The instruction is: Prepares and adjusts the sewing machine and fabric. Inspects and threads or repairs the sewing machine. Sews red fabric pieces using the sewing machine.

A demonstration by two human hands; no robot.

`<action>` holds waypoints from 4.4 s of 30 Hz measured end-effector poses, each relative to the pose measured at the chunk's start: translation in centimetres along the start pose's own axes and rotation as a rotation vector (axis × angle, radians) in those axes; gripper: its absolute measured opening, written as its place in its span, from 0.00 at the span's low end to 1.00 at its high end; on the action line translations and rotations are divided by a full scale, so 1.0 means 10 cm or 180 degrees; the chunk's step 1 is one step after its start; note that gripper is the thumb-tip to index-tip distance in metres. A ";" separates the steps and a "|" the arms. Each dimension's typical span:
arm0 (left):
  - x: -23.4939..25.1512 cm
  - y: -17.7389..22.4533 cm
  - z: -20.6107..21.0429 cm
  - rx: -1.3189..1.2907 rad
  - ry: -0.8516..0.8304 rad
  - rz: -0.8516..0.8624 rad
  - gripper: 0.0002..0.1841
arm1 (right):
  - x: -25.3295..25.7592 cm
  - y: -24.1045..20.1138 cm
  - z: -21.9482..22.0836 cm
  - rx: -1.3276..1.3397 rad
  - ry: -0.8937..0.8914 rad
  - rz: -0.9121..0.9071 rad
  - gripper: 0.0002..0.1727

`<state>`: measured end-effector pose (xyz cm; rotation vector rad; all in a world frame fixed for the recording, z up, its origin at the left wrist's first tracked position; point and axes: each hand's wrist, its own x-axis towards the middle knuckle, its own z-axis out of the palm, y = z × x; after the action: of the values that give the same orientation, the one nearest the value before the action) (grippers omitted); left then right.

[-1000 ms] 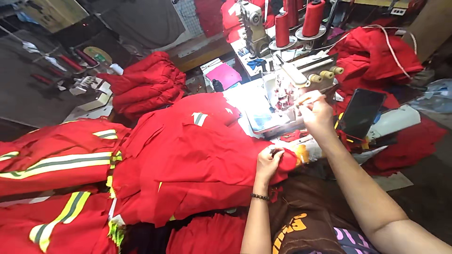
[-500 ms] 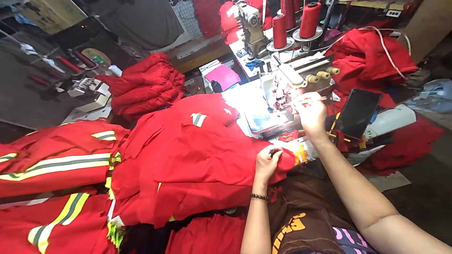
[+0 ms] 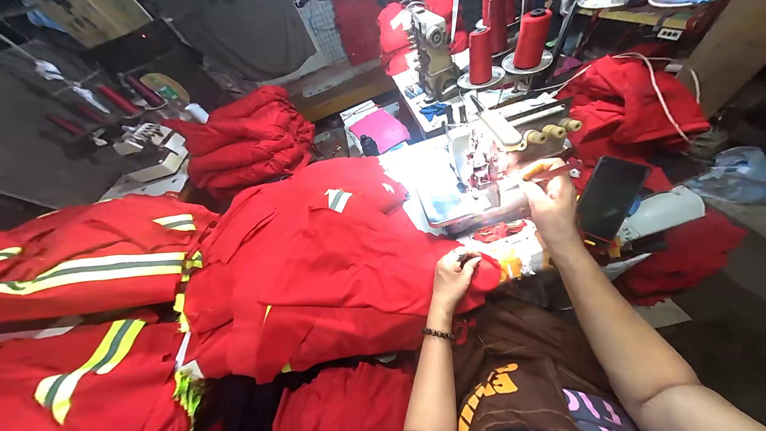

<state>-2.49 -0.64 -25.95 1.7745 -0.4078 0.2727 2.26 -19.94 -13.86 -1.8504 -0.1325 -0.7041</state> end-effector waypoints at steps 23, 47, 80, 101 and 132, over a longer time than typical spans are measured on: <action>-0.01 -0.02 0.00 0.0196 -0.0060 0.0080 0.06 | 0.10 -0.44 -0.19 -0.0185 -0.1311 -0.0306 0.21; -0.04 -0.08 0.02 0.0503 -0.0038 0.0355 0.07 | -0.18 0.00 0.14 -0.0256 -0.0412 -0.1308 0.09; -0.05 -0.09 0.02 0.0457 0.0023 0.0521 0.06 | -0.33 0.15 -0.14 -0.0403 -0.0209 -0.2215 0.08; -0.05 -0.07 0.01 0.0568 -0.0034 0.0451 0.06 | -0.05 -0.02 0.06 -0.0901 -0.0685 -0.1922 0.08; -0.01 0.26 -0.09 -0.0792 -0.0251 0.0689 0.15 | -0.17 0.08 -0.01 -0.0507 -0.0238 -0.1800 0.07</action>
<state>-3.61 -0.31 -23.48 1.5019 -0.6637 0.2916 1.19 -19.97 -15.40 -2.0076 -0.6848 -1.0540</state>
